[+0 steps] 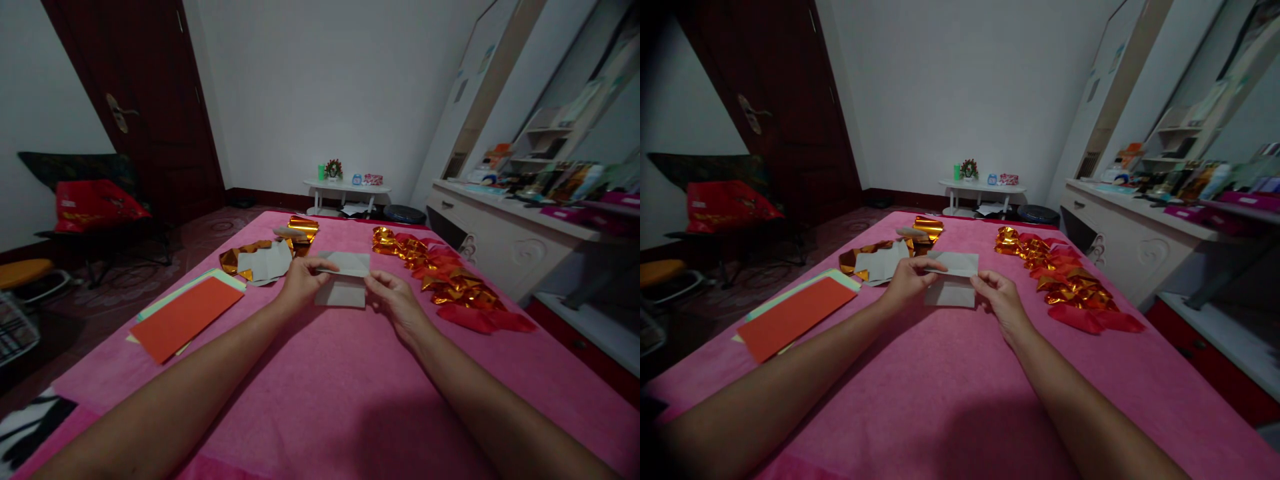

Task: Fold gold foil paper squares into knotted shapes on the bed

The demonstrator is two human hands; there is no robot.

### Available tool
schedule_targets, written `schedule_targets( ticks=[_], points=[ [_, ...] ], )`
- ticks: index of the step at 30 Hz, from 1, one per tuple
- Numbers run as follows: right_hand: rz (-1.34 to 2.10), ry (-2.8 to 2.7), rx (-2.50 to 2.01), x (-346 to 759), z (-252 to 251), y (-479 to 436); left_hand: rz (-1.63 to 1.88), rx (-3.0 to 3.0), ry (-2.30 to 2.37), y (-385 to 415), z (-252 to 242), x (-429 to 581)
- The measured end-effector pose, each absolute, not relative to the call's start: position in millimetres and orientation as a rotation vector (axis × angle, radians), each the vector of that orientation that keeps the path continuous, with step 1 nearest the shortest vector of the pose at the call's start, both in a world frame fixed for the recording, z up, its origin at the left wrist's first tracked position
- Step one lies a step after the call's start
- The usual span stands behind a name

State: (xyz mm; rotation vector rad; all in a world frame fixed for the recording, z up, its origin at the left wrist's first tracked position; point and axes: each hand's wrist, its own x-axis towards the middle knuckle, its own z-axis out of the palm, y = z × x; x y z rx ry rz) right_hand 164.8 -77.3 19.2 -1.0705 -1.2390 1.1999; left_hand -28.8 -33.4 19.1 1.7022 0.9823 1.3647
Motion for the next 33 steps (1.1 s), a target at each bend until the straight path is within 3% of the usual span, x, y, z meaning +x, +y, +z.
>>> schedule_targets(
  ticks=[6, 16, 26, 33],
  points=[
    [1.143, -1.157, -1.103, 168, 15, -74, 1.126, 1.576, 0.935, -38, 19, -27],
    [1.058, -1.085, -1.184, 170, 4, -69, 1.085, 1.539, 1.002, -28, -9, -23],
    [0.294, -1.884, -1.476, 186, -14, -54, 1.023, 2.407, 1.336, -33, -8, -28],
    [0.840, -2.167, -1.158, 205, 8, -56, 0.840, 2.535, 0.807, -32, -6, -26]
  ],
)
